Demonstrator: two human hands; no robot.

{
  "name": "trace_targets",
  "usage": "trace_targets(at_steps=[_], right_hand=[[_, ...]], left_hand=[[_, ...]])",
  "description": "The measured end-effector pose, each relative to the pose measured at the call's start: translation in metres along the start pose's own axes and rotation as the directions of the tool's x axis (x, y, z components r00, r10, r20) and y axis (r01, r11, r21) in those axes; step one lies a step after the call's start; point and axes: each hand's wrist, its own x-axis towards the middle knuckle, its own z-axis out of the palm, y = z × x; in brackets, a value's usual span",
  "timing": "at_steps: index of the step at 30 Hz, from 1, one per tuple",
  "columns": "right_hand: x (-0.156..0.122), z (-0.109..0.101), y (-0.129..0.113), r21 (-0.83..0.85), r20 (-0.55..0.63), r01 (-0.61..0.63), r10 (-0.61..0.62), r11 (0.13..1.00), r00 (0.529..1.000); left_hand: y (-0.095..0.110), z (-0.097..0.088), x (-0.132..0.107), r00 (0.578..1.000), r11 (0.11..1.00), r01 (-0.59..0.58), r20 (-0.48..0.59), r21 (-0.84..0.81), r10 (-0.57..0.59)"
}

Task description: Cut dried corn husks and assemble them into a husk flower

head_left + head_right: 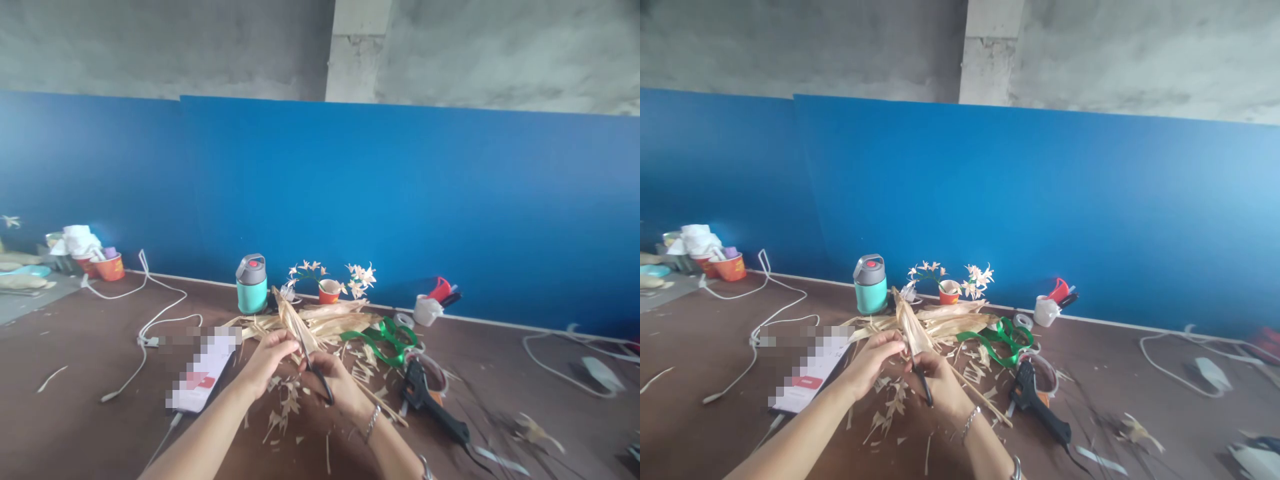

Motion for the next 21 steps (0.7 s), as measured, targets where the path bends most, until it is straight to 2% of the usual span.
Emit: trace_targets(at_steps=[4,11,19,21], right_hand=[[-0.0012,0.001,-0.0036,0.014,0.011,0.007,-0.007,1.0,1.0],[-0.0017,0.0022,-0.0031,0.016,0.005,0.022,-0.022,1.0,1.0],[-0.0007,0.0001,-0.0002,0.001,0.016,0.014,-0.014,1.0,1.0],[0.0005,-0.0011,-0.0009,-0.013,0.001,0.008,-0.008,1.0,1.0]], left_hand=[[-0.0004,-0.0007,-0.0004,1.0,1.0,-0.019,0.024,0.0,0.019],[0.0015,-0.0007,-0.001,1.0,1.0,0.004,-0.01,0.01,-0.004],[-0.0006,-0.0032,0.0002,0.997,1.0,0.019,0.072,-0.023,-0.017],[-0.0012,-0.004,0.0009,0.998,1.0,0.026,0.064,-0.015,-0.025]])
